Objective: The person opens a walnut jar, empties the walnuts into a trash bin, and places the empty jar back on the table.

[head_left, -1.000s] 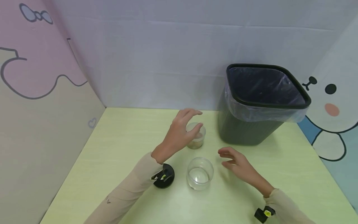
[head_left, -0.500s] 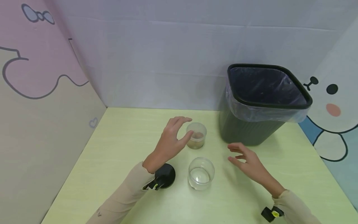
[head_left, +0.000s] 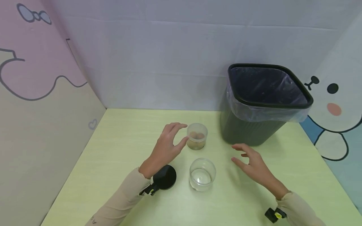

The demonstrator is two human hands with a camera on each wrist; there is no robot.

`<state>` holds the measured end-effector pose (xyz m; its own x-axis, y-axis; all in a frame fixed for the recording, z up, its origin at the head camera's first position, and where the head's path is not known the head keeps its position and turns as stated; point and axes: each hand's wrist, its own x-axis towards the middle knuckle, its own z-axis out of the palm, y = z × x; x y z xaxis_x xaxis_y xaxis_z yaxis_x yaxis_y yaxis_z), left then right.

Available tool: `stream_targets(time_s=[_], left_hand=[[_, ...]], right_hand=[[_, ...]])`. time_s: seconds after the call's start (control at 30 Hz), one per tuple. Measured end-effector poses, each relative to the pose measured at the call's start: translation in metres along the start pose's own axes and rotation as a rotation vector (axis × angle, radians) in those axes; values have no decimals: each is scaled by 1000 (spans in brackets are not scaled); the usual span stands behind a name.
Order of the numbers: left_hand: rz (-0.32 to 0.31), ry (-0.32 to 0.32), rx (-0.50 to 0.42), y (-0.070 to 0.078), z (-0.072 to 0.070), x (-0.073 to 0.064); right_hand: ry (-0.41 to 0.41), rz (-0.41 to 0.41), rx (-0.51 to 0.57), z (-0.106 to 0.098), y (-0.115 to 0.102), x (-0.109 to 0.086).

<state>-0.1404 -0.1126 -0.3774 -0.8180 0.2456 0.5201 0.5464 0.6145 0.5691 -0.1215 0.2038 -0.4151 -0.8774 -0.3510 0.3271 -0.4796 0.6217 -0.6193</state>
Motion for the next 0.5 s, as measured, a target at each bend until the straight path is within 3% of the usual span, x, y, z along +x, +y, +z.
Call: stream_targets(time_s=[0.23, 0.5], left_hand=[[-33, -20, 15, -14, 4, -1], [-60, -43, 10, -28, 10, 4]], right_hand=[[31, -36, -54, 4, 6, 5], [14, -15, 39, 10, 15, 16]])
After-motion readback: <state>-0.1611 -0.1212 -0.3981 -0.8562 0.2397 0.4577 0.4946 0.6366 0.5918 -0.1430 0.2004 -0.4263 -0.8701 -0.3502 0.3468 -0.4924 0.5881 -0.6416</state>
